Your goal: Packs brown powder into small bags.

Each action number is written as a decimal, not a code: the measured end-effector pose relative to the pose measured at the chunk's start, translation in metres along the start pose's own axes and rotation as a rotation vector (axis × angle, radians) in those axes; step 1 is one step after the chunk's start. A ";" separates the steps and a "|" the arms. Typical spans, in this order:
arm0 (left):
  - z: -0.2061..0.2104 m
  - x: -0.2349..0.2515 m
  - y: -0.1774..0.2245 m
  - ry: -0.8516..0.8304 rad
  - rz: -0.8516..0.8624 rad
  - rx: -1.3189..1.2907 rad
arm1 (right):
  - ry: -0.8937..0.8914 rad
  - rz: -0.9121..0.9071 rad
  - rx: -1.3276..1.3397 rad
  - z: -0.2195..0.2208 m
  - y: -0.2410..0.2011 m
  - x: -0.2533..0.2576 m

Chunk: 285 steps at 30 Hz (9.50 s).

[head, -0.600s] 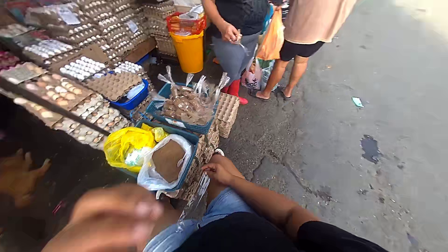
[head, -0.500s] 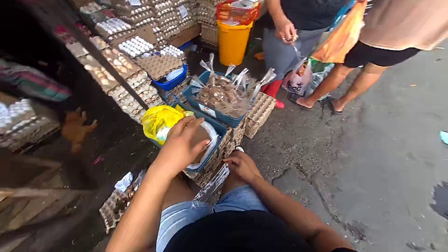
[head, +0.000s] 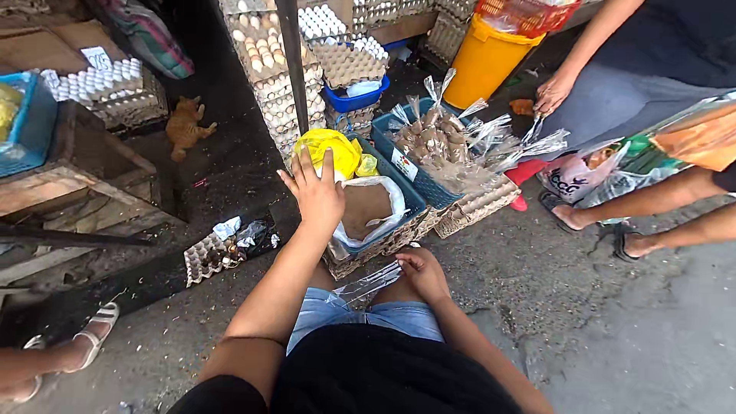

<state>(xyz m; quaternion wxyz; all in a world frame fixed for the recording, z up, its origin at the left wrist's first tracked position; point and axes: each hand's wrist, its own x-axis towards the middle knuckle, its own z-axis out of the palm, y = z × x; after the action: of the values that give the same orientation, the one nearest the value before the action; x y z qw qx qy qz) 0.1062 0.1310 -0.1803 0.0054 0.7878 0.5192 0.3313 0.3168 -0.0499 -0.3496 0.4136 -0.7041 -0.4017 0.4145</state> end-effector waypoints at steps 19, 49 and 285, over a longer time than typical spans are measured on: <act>0.037 -0.073 0.009 -0.936 0.188 -0.732 | 0.187 -0.691 -0.254 -0.012 -0.042 -0.021; -0.019 -0.084 0.048 -0.895 0.483 -1.112 | -0.177 -0.900 0.031 -0.062 -0.151 -0.089; 0.120 -0.019 -0.043 -0.537 -0.148 -0.621 | 0.304 0.016 0.281 -0.038 -0.208 0.126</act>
<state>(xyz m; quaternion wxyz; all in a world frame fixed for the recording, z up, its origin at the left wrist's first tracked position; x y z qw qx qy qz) 0.1301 0.1754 -0.2989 0.4020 0.7676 0.4300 0.2537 0.3471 0.1247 -0.1788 0.5604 -0.6970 -0.2674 0.3587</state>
